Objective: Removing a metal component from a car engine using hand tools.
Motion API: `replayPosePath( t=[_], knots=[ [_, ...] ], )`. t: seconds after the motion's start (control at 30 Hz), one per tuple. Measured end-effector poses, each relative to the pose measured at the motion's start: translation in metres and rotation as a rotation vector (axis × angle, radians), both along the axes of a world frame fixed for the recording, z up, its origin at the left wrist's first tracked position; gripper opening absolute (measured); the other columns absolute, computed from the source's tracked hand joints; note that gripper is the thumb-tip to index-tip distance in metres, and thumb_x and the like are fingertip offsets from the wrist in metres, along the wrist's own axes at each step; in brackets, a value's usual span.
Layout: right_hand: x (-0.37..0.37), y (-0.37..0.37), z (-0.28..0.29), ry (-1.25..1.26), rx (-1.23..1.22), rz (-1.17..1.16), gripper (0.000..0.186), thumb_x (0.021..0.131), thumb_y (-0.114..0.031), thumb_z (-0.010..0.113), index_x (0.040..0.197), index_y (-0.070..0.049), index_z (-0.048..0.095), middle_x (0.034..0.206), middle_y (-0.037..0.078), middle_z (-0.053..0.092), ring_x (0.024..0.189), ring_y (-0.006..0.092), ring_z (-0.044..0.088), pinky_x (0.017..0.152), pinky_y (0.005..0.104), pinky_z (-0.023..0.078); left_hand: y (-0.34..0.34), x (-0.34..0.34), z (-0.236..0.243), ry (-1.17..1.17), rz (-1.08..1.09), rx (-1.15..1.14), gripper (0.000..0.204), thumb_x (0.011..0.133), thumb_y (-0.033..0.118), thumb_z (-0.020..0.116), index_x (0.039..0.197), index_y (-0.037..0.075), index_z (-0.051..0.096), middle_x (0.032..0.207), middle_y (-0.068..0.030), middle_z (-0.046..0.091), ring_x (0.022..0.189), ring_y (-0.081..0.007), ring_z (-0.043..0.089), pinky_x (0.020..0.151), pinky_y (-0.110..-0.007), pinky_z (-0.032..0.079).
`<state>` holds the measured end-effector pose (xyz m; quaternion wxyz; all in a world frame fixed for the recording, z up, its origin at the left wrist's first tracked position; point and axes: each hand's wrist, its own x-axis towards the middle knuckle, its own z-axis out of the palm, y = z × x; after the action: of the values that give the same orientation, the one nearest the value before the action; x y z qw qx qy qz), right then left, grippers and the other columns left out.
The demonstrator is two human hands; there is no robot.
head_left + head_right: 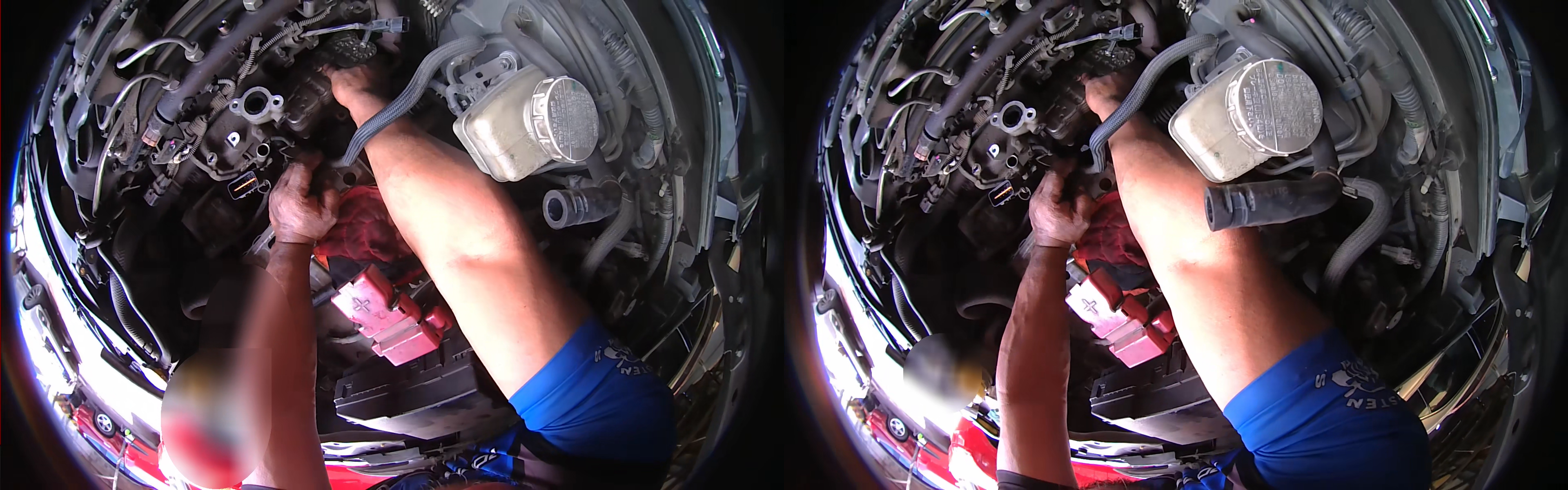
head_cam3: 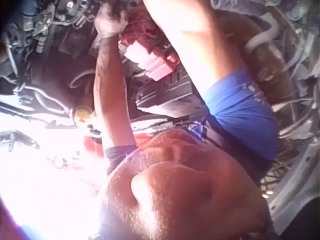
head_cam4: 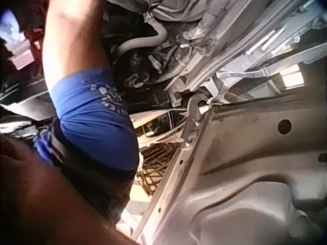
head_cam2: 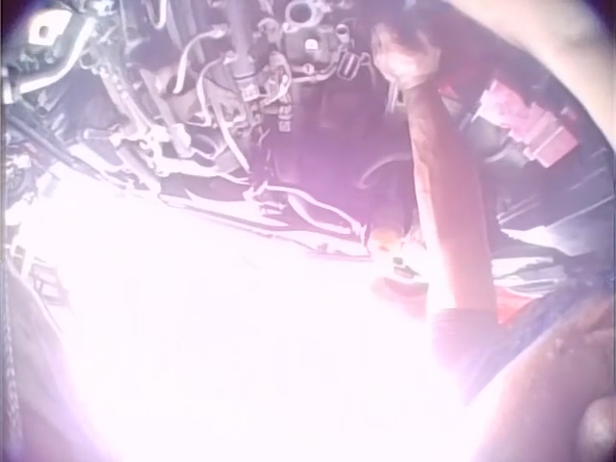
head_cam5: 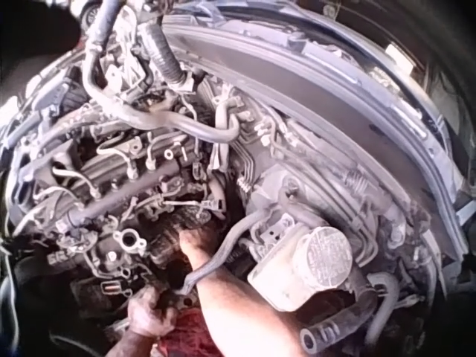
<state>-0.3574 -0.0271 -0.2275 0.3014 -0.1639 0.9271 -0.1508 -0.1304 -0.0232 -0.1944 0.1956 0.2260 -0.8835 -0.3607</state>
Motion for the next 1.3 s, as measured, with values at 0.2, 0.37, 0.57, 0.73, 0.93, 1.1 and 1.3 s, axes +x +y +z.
replayPosePath(
  t=[0.2, 0.37, 0.57, 0.73, 0.93, 1.1, 1.3],
  knots=[
    [0.023, 0.005, 0.007, 0.003, 0.049, -0.178, 0.06, 0.104, -0.051, 0.034, 0.13, -0.006, 0.063, 0.138, 0.018, 0.059, 0.129, 0.0348, 0.054, 0.113, 0.0456, 0.036, -0.005, 0.009, 0.002, -0.017, 0.007, -0.015, 0.039, 0.071, 0.013, 0.066, 0.11, 0.007, 0.064, 0.104, -0.0168, 0.068, 0.096, -0.0395, 0.067, 0.084, -0.045, 0.055],
    [0.005, 0.083, -0.006, 0.37, -0.108, 0.178, 0.034, 0.088, -0.019, 0.059, 0.118, -0.003, 0.064, 0.12, 0.019, 0.068, 0.118, 0.0322, 0.062, 0.099, 0.041, 0.049, 0.019, -0.024, 0.002, -0.037, -0.049, 0.068, 0.043, 0.075, 0.013, 0.064, 0.117, 0.009, 0.063, 0.111, -0.0165, 0.068, 0.106, -0.0382, 0.065, 0.091, -0.043, 0.054],
    [0.06, 0.089, 0.099, 0.094, 0.337, 0.697, 0.037, 0.089, -0.02, 0.056, 0.121, -0.004, 0.067, 0.132, 0.02, 0.062, 0.125, 0.0361, 0.058, 0.105, 0.0452, 0.047, -0.013, 0.017, 0.003, -0.058, -0.089, 0.084, 0.051, 0.075, 0.015, 0.066, 0.126, 0.009, 0.061, 0.123, -0.0173, 0.064, 0.118, -0.0369, 0.059, 0.102, -0.043, 0.049],
    [0.093, 0.093, 0.156, 0.093, 0.416, 0.764, 0.034, 0.084, -0.019, 0.063, 0.113, -0.005, 0.073, 0.121, 0.017, 0.069, 0.115, 0.0326, 0.065, 0.098, 0.0445, 0.052, 0.002, 0.035, 0.028, 0.005, 0.053, 0.112, 0.046, 0.077, 0.012, 0.066, 0.123, 0.006, 0.063, 0.12, -0.0197, 0.065, 0.115, -0.0393, 0.06, 0.1, -0.044, 0.049],
    [0.137, 0.123, 0.137, -0.305, -0.274, 1.176, 0.031, 0.083, -0.03, 0.064, 0.105, -0.011, 0.074, 0.106, 0.014, 0.072, 0.103, 0.0323, 0.068, 0.089, 0.0377, 0.053, 0.007, 0.084, 0.059, -0.175, 0.103, 0.215, 0.043, 0.082, 0.018, 0.064, 0.123, 0.006, 0.063, 0.12, -0.0202, 0.065, 0.115, -0.0396, 0.06, 0.098, -0.045, 0.05],
    [0.135, 0.115, 0.128, -0.205, 0.027, 1.358, 0.018, 0.077, -0.01, 0.069, 0.094, -0.005, 0.067, 0.087, 0.012, 0.07, 0.09, 0.0298, 0.07, 0.078, 0.0406, 0.054, 0.007, 0.099, 0.08, -0.228, 0.13, 0.237, 0.042, 0.082, 0.017, 0.064, 0.122, 0.005, 0.064, 0.118, -0.0187, 0.066, 0.113, -0.0386, 0.061, 0.097, -0.044, 0.05],
    [0.083, 0.1, 0.142, -0.69, -0.419, 0.378, 0.002, 0.085, -0.01, 0.062, 0.085, -0.008, 0.062, 0.08, 0.003, 0.065, 0.073, 0.0141, 0.061, 0.065, 0.0328, 0.052, 0.006, 0.099, 0.071, -0.114, 0.232, 0.349, 0.037, 0.084, 0.012, 0.064, 0.119, 0.002, 0.065, 0.115, -0.0207, 0.068, 0.111, -0.0377, 0.064, 0.096, -0.041, 0.051]
  ],
)
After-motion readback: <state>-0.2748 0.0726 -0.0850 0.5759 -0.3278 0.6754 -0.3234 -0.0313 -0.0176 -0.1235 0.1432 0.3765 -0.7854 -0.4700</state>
